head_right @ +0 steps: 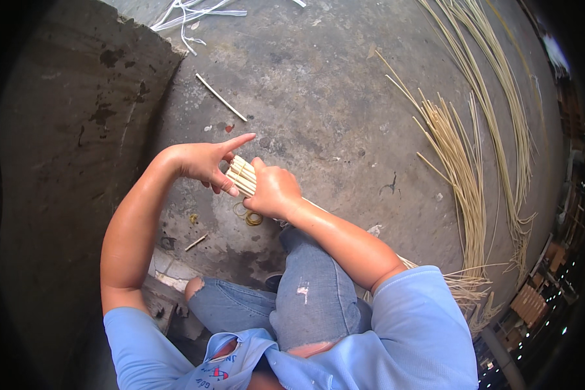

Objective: The person gathers thin wooden sticks from the floor, aligns them into bundles, and secures them with rubber bands. The person repeatedly picks up sticks, aligns them, and ties them into bundles while sitting on the floor.

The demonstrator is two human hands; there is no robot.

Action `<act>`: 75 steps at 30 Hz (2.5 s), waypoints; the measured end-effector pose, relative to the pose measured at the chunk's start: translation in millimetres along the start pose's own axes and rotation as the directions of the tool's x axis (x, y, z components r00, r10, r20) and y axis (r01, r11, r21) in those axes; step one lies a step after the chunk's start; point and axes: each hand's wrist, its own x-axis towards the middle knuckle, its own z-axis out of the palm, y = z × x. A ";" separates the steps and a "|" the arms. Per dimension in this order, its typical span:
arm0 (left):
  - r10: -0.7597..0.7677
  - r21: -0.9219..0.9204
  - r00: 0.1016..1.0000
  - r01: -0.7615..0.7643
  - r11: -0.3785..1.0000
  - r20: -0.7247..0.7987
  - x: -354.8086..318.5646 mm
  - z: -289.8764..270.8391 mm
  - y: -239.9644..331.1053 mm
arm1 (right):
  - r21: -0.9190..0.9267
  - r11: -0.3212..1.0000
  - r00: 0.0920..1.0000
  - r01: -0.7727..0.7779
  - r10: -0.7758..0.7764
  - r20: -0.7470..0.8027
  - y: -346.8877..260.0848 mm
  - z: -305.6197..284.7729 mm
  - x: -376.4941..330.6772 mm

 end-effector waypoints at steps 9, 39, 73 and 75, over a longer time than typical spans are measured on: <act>-0.107 0.082 0.993 0.102 0.991 0.053 -0.1 -4.1 17.1 | -0.008 1.000 1.000 0.004 -0.004 0.001 -4.9 3.3 -0.2; 0.578 0.312 0.368 -0.572 0.758 -0.728 -68.7 203.4 -30.5 | -0.023 1.000 0.999 0.014 -0.015 -0.041 4.5 1.9 2.0; -0.329 -0.053 0.487 -0.618 -0.785 -0.809 48.9 202.9 -78.5 | 0.063 0.995 0.992 0.077 -0.070 -0.104 0.6 9.5 0.4; -0.297 -0.152 0.483 -0.692 -0.706 -0.824 54.9 193.6 -71.7 | 0.055 0.998 0.996 0.037 -0.032 -0.086 0.6 7.0 -1.9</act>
